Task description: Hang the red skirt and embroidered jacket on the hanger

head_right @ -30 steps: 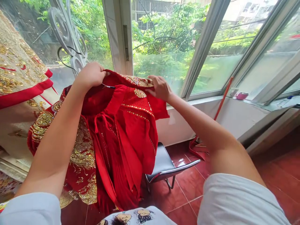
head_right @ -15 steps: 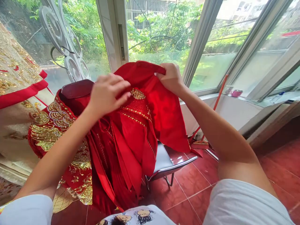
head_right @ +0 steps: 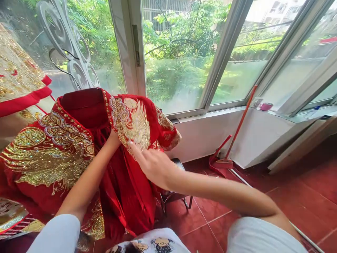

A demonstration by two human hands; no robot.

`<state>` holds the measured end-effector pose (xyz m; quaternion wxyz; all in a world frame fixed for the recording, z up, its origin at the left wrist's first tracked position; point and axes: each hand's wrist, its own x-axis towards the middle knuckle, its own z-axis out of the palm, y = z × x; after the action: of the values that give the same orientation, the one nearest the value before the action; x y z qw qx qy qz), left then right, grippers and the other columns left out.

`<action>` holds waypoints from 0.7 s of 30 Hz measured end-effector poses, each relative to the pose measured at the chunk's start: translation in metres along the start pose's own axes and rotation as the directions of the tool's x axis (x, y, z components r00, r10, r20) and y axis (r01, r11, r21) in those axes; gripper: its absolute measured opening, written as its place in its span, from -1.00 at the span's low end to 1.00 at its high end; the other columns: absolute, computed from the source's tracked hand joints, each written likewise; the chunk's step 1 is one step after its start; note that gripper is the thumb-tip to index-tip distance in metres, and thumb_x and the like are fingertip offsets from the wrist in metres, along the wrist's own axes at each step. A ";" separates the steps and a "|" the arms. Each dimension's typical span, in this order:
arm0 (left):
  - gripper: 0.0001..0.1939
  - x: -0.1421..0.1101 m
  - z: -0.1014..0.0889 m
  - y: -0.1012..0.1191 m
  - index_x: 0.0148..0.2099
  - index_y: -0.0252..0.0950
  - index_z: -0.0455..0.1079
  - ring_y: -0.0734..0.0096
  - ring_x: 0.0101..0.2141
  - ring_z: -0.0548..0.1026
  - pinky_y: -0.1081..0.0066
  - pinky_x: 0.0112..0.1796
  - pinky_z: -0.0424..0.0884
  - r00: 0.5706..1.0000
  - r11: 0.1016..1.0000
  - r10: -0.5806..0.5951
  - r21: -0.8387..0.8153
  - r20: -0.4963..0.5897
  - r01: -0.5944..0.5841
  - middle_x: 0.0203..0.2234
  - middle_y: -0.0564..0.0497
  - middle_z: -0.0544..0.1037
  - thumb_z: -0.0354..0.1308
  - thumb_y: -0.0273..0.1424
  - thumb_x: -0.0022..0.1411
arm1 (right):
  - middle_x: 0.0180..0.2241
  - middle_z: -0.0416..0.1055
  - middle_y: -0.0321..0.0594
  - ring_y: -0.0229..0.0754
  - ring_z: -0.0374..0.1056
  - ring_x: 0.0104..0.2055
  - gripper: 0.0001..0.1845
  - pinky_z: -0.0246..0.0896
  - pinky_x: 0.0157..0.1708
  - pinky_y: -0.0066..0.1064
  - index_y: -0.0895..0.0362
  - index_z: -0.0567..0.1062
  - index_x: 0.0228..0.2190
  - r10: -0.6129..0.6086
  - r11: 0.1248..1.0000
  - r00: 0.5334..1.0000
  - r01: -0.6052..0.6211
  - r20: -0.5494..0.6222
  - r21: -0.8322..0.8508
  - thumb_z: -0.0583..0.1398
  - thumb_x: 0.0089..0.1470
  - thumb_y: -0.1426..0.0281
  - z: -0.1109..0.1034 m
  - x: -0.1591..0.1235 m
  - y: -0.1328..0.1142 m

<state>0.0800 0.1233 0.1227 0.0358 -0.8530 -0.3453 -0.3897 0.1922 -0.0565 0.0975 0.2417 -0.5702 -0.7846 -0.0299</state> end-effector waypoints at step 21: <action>-0.72 -0.106 -0.079 0.026 -0.09 -0.29 0.49 0.31 -0.36 0.57 0.34 -0.25 0.50 0.913 0.867 -0.399 -0.359 -0.083 0.346 -0.34 -0.05 0.62 0.09 -0.27 0.26 | 0.01 0.44 -0.14 -0.11 0.30 0.10 -0.56 0.12 0.16 -0.20 0.10 0.49 -0.01 -0.316 0.839 0.829 0.471 -0.461 0.272 0.19 0.08 0.24 -0.051 0.183 0.096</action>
<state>-0.0034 0.0184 0.1102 -0.1598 -0.7308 -0.4280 -0.5071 0.2543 0.1218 0.1962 0.4886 -0.3175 -0.8114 -0.0449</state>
